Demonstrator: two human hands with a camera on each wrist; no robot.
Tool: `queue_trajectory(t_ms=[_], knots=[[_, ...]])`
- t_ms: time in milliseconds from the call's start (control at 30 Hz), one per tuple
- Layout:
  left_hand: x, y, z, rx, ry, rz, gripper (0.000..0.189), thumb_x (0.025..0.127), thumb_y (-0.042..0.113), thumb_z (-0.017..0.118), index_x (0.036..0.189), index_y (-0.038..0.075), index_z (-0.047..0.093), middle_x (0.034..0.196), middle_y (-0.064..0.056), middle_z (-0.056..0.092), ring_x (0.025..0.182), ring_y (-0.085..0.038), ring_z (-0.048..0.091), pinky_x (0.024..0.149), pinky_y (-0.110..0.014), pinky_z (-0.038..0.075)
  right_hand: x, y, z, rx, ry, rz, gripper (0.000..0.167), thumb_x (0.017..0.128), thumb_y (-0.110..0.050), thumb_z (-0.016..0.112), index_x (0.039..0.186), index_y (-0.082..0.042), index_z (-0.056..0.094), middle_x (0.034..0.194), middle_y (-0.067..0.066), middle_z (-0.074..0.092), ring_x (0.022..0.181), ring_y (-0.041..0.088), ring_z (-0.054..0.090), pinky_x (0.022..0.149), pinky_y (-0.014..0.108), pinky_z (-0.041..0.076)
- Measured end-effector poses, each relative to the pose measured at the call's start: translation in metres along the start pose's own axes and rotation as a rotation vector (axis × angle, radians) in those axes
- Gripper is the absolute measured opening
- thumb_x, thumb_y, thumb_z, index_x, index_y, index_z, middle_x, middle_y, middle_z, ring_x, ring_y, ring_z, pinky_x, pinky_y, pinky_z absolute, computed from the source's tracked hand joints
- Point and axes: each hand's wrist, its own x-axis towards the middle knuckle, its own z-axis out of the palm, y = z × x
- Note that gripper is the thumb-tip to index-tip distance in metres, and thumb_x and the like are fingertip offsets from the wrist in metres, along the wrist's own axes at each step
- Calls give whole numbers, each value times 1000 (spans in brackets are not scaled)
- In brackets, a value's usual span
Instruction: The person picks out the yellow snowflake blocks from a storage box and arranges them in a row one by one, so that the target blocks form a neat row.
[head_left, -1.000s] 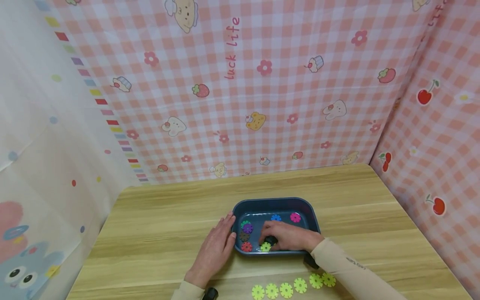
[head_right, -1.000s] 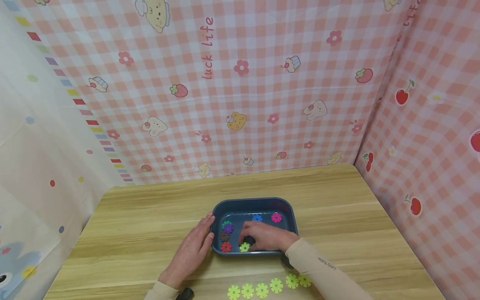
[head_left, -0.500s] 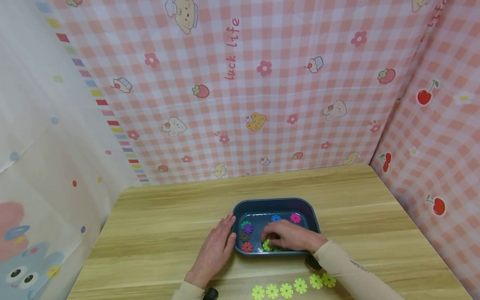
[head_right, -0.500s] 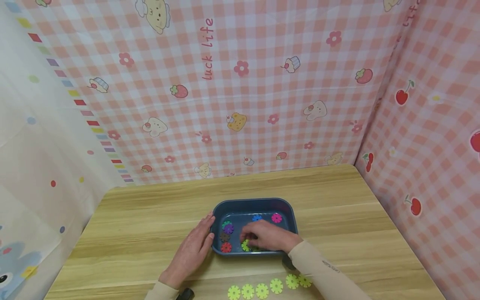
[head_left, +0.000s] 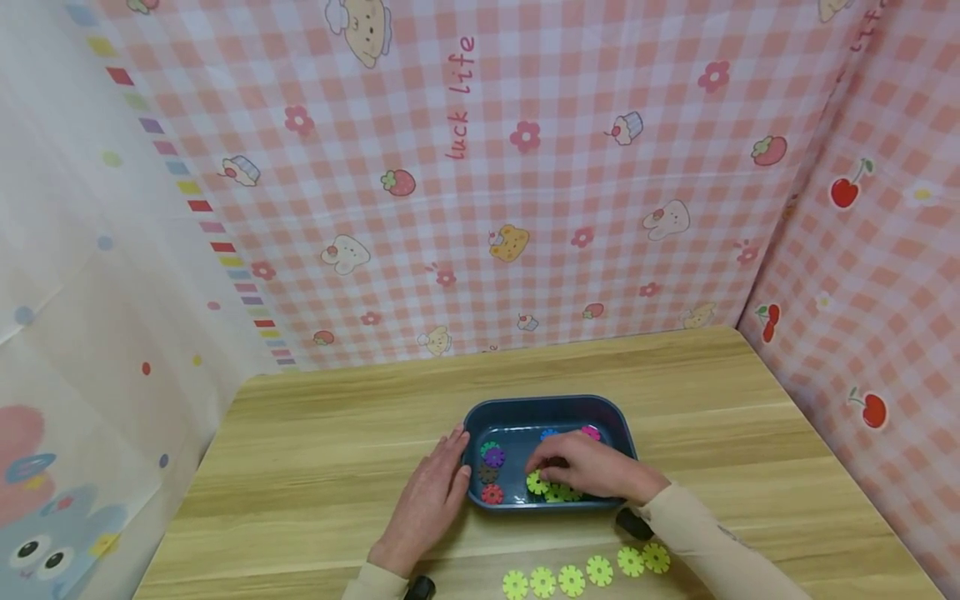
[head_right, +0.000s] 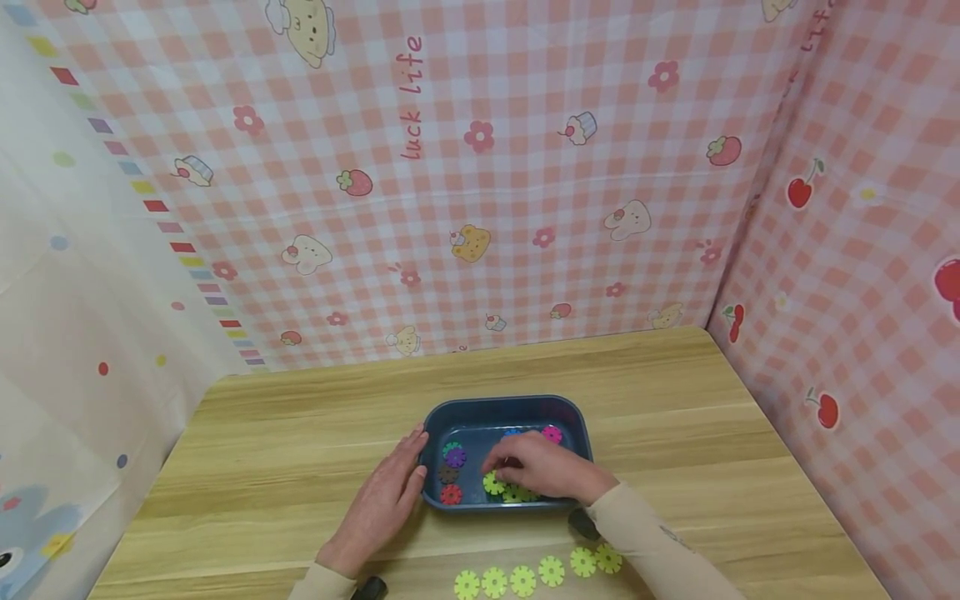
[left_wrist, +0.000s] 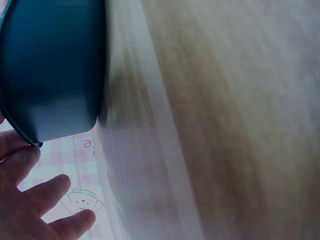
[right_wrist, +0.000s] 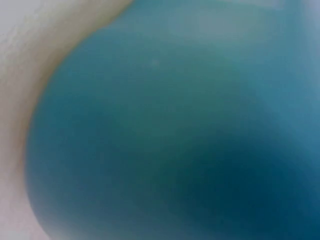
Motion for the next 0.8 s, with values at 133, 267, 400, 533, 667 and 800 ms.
queue_trajectory(t_ms=[133,267,400,533,667,800], knots=[[0,0,0,5,9,8,49,110,24,51,155,7,47,163,-8,41,147,-37,42,114,-63,38,-4,-3,-2,1,39,-10,16,103,-13,66,114,-14,77,107,-12,71,93,1,64,80,24,57],[0,0,-1,5,9,9,49,110,25,50,155,7,47,163,-8,41,147,-37,42,114,-63,38,-9,-5,-5,5,73,-23,17,103,-13,66,115,-13,77,105,-11,71,85,0,63,74,23,56],[0,1,-1,6,8,6,49,110,25,50,155,7,47,164,-8,41,147,-36,41,114,-63,37,-15,-8,-8,1,102,-38,17,102,-12,67,116,-13,77,105,-10,71,83,1,62,71,24,56],[0,1,-1,8,5,2,49,110,25,50,156,7,47,164,-7,41,147,-36,41,114,-63,37,-22,-12,-11,-17,148,-29,16,101,-12,69,115,-14,77,107,-10,72,88,2,62,74,24,56],[0,1,0,7,5,2,49,110,25,50,155,7,47,164,-7,41,147,-36,41,114,-63,37,-29,-15,-13,-21,184,-10,17,99,-11,71,114,-15,77,104,-12,71,87,3,59,74,24,55],[0,0,0,5,2,3,49,110,24,50,155,7,47,164,-8,41,147,-36,42,114,-63,37,-36,-16,-15,2,209,-4,17,98,-11,71,114,-13,77,105,-11,72,90,5,59,76,25,56]])
